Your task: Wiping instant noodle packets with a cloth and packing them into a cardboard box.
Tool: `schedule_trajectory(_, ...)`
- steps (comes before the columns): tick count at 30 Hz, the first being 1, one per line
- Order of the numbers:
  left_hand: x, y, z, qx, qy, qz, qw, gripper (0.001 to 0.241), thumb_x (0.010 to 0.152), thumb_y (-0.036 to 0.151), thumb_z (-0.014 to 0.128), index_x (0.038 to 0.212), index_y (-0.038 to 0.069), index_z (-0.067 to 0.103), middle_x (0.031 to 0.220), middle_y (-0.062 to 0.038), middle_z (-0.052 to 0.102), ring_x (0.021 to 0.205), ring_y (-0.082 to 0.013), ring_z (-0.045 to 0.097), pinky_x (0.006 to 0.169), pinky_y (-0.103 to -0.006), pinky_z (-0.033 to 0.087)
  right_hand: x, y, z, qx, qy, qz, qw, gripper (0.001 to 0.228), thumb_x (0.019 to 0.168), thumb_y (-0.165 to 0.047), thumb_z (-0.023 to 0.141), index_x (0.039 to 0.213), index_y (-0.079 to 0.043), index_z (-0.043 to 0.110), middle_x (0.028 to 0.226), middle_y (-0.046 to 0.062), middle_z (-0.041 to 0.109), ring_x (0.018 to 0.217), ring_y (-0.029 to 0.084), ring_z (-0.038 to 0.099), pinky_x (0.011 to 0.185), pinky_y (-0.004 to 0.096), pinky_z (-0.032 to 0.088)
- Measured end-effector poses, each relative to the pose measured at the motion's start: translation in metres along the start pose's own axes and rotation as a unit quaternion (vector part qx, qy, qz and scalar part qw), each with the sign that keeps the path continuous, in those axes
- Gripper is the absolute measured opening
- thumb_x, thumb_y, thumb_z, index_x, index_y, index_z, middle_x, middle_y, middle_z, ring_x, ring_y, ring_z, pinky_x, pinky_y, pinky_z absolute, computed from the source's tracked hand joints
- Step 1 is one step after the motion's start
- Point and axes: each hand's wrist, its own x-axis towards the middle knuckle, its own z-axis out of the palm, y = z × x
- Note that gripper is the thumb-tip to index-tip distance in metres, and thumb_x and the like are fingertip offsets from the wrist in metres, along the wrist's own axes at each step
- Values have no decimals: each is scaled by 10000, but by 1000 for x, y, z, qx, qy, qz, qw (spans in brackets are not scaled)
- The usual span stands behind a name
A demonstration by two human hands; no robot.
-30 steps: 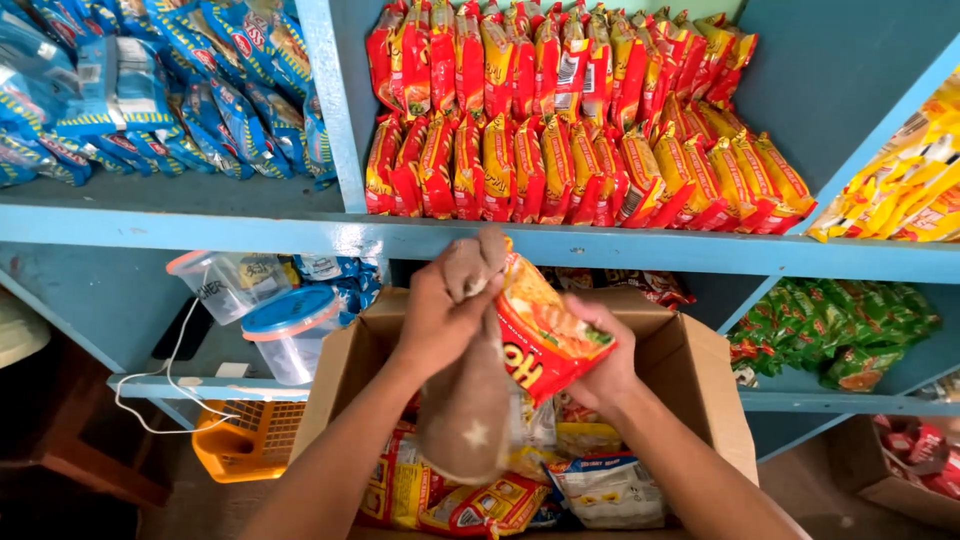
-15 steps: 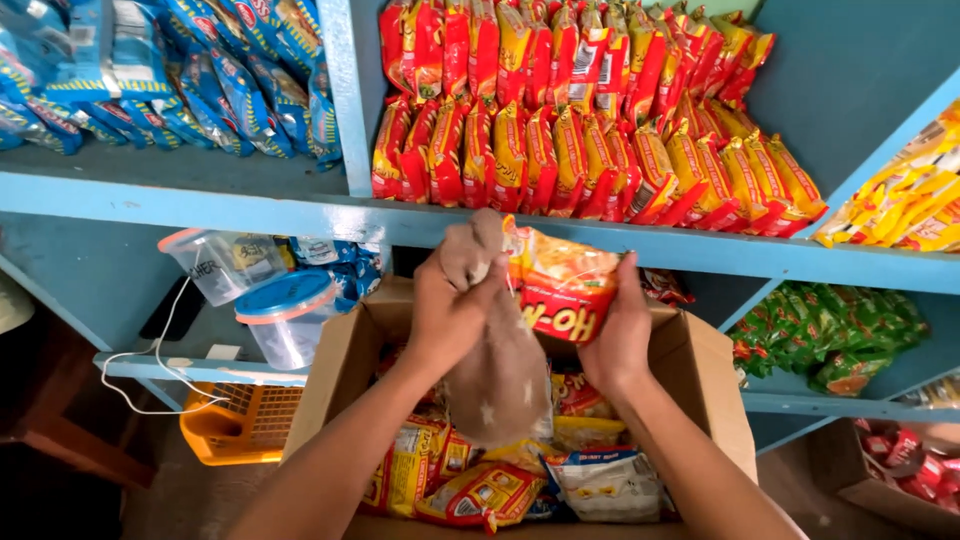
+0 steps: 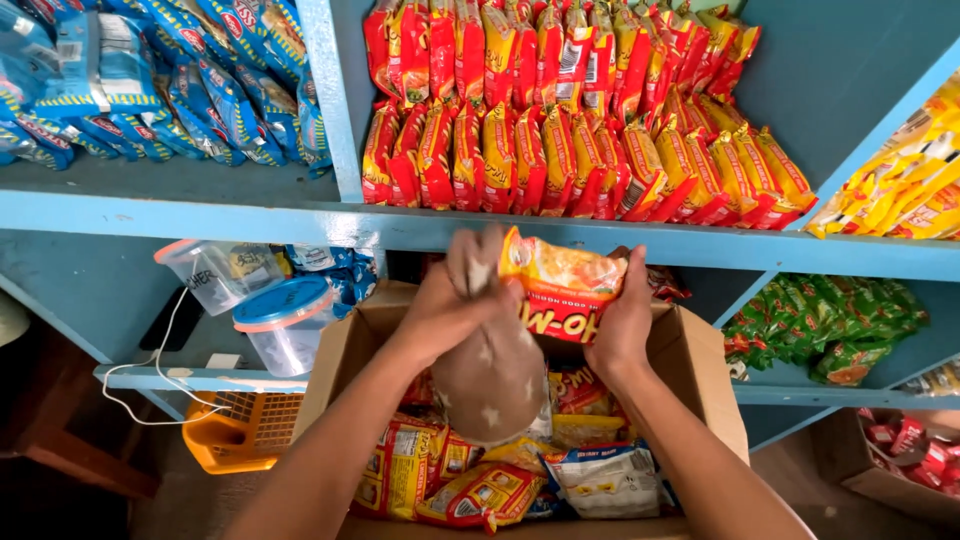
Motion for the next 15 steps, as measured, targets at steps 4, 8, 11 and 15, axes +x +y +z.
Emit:
schedule_trajectory(4, -3, 32, -1, -18, -75, -15, 997, 287, 655, 107, 942, 823, 58, 714, 832, -36, 740, 802, -151, 656, 741, -312, 536, 18, 7, -18, -108, -12, -115, 987, 485, 1122, -458, 470, 762, -146, 562, 676, 2, 534, 615, 143, 643, 673, 252, 548)
schedule_trajectory(8, -2, 7, -7, -2, -50, 1, 999, 321, 627, 115, 962, 820, 24, 723, 801, -57, 737, 756, -155, 642, 701, -328, 544, 20, 7, -13, -112, -47, -106, 987, 460, 1136, -440, 424, 844, -119, 575, 715, 30, 563, 666, 163, 643, 725, 303, 567)
schedule_trajectory(11, -4, 13, -4, 63, -19, 32, 997, 272, 665, 84, 924, 784, 11, 691, 718, -105, 730, 708, -128, 641, 651, -291, 525, 13, 2, -5, -41, -62, -90, 993, 319, 1120, -287, 528, 884, -82, 589, 785, 33, 553, 772, 164, 635, 809, 305, 546)
schedule_trajectory(15, -3, 10, 5, 20, -47, 59, 997, 426, 620, 195, 982, 716, 54, 592, 691, -66, 652, 731, -115, 579, 656, -302, 509, 4, -7, 2, -4, 14, -22, 1000, 289, 1097, -362, 525, 1018, -91, 585, 860, 42, 598, 838, 179, 656, 858, 331, 559)
